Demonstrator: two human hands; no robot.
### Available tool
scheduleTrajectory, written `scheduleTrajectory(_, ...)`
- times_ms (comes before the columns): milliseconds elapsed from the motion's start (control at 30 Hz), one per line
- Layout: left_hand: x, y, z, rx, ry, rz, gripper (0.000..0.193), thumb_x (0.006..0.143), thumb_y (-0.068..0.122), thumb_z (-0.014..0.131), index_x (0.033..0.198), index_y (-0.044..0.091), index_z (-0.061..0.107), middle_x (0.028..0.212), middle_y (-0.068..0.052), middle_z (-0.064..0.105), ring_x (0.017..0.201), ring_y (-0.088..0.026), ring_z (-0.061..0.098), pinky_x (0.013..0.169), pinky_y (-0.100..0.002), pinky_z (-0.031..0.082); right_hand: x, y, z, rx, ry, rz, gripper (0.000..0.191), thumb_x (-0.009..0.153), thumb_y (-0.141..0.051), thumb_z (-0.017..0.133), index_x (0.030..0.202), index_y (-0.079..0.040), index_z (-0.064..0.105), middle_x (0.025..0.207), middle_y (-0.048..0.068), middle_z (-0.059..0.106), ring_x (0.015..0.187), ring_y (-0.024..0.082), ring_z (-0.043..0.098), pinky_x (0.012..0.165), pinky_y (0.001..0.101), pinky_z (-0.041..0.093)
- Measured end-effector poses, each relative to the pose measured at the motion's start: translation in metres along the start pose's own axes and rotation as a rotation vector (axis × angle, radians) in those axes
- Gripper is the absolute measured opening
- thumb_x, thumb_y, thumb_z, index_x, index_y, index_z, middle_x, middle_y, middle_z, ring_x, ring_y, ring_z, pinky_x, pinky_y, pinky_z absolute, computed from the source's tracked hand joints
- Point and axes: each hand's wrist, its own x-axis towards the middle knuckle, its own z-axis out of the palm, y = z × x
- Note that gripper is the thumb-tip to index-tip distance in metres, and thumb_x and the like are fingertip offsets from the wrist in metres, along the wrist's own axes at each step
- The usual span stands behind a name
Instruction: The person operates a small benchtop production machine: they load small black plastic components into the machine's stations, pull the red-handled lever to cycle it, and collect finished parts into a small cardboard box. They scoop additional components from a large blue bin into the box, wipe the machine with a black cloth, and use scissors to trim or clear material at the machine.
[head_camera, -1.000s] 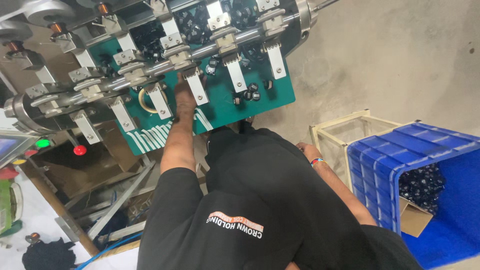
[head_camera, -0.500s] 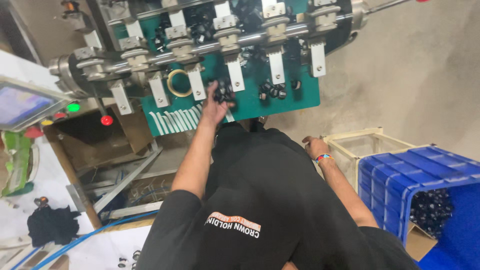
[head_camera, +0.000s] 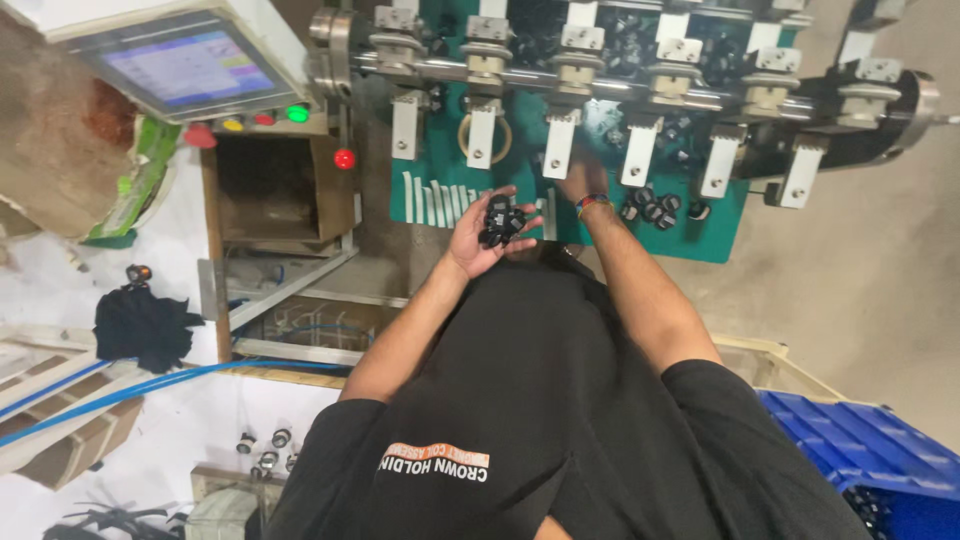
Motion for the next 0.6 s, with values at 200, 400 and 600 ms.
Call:
scheduleTrajectory(200, -0.020, 0.038, -0.010, 0.534, 0.222, 0.021, 0.038, 0.103, 0.032, 0.068, 0.134, 0.011, 0.057, 0.101, -0.006, 0.067, 0.089, -0.019, 0.069, 0.059, -0.029, 0.052, 0.004, -0.034, 0.030, 0.503, 0.031, 0.095, 0.033, 0.088, -0.030, 0.080, 0.106, -0.004, 0.071, 0.091, 0.013, 0.074, 0.080, 0.029, 0.073, 0.075, 0.0391, 0.058)
scheduleTrajectory(400, -0.007, 0.043, -0.005, 0.917, 0.316, -0.093, 0.032, 0.098, 0.034, 0.069, 0.117, 0.008, 0.068, 0.089, -0.001, 0.068, 0.078, -0.012, 0.070, 0.054, -0.024, 0.053, -0.051, -0.031, -0.008, 1.086, -0.419, 0.359, 0.038, 0.098, -0.024, 0.070, 0.130, -0.007, 0.060, 0.092, 0.001, 0.064, 0.073, 0.011, 0.059, 0.062, 0.0292, 0.049)
scheduleTrajectory(600, 0.026, 0.015, 0.012, 0.841, 0.067, -0.471, 0.038, 0.099, 0.039, 0.066, 0.115, 0.004, 0.068, 0.091, -0.004, 0.073, 0.076, -0.014, 0.072, 0.051, -0.024, 0.052, -0.119, -0.002, -0.045, 1.339, -0.542, 0.340, 0.032, 0.109, -0.022, 0.058, 0.134, -0.003, 0.057, 0.102, -0.001, 0.067, 0.087, 0.004, 0.060, 0.071, 0.0218, 0.049)
